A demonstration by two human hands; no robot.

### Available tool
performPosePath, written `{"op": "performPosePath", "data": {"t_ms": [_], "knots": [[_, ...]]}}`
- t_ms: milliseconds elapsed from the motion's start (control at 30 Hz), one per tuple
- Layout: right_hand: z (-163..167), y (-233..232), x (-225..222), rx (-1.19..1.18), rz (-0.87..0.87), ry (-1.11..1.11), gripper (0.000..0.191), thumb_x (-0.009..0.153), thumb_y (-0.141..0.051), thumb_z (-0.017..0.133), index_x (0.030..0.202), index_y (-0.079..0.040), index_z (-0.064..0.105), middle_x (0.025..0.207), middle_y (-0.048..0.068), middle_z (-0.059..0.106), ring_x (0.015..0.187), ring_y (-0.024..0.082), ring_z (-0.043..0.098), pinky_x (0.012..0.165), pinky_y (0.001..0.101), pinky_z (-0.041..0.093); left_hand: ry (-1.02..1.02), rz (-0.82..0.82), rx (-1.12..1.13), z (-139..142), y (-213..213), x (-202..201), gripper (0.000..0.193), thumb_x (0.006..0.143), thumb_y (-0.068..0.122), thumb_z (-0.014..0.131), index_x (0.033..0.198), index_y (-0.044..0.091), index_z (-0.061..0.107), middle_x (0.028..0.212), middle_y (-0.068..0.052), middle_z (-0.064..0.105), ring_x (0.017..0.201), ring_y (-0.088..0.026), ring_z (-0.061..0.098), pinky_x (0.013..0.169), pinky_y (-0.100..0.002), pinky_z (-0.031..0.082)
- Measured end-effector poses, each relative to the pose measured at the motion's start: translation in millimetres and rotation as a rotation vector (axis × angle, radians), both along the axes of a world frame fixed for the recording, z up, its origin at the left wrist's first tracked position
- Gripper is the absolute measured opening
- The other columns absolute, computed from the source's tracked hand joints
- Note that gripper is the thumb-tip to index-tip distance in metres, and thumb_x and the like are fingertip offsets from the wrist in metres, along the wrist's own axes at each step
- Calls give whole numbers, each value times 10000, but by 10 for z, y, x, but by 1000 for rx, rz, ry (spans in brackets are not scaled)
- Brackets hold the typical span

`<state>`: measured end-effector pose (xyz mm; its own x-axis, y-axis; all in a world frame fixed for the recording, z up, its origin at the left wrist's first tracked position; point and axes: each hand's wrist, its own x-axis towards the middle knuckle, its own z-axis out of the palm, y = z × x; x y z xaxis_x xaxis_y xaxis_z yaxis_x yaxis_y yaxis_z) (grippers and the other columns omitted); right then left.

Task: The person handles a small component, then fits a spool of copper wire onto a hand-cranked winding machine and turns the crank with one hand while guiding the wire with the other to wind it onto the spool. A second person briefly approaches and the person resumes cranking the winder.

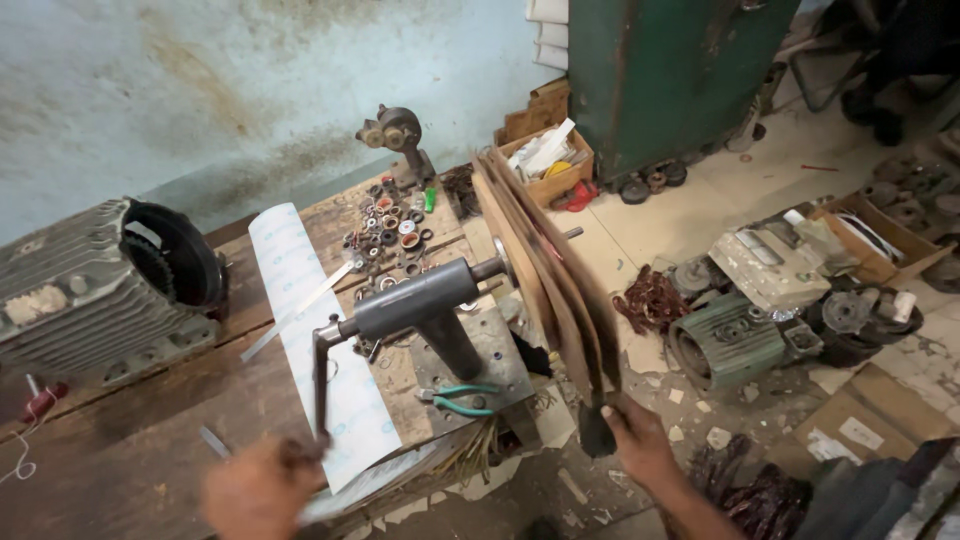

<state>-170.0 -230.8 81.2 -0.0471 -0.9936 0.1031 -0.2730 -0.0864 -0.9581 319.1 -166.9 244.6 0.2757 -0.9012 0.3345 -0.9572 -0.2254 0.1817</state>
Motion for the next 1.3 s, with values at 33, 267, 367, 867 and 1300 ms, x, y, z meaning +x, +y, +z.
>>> {"op": "performPosePath", "data": {"t_ms": [33, 267, 367, 867, 1300], "knots": [[14, 9, -21, 37, 7, 23, 190, 982, -200, 612, 1066, -47, 684, 725, 124, 659, 664, 162, 581, 637, 338, 517, -260, 139, -143, 286, -134, 22, 169, 740, 296, 793, 675, 162, 713, 644, -120, 632, 612, -351, 628, 607, -485, 505], [-24, 58, 19, 101, 2, 23, 203, 972, -212, 602, 1069, -60, 694, 756, 156, 715, 674, 223, 681, 674, 365, 538, -339, 143, 58, 738, -2668, 583, 266, 851, 389, 708, 872, 141, 800, 838, -165, 754, 777, -354, 747, 670, -469, 570], [-52, 57, 29, 31, -27, 109, 208, 961, -222, 614, 1078, -64, 683, 771, 156, 701, 680, 231, 680, 665, 368, 533, -276, 65, 132, -214, -2597, 312, 327, 891, 472, 645, 858, 182, 793, 846, -127, 754, 781, -334, 745, 657, -464, 561], [4, 96, -14, 59, -19, 98, 196, 958, -210, 597, 1067, -63, 667, 746, 157, 672, 654, 231, 640, 664, 367, 529, -441, 51, -406, 1040, -2023, 495, 409, 832, 525, 808, 766, 130, 728, 752, -87, 702, 679, -312, 656, 661, -456, 458], [-102, -58, -8, -27, 52, -86, 262, 1017, -226, 604, 1106, 16, 651, 855, 129, 657, 789, 167, 584, 735, 336, 511, -94, 132, 197, 6, 4, -253, 164, 705, 323, 754, 842, 236, 782, 785, -111, 748, 756, -344, 728, 696, -486, 570]]}}
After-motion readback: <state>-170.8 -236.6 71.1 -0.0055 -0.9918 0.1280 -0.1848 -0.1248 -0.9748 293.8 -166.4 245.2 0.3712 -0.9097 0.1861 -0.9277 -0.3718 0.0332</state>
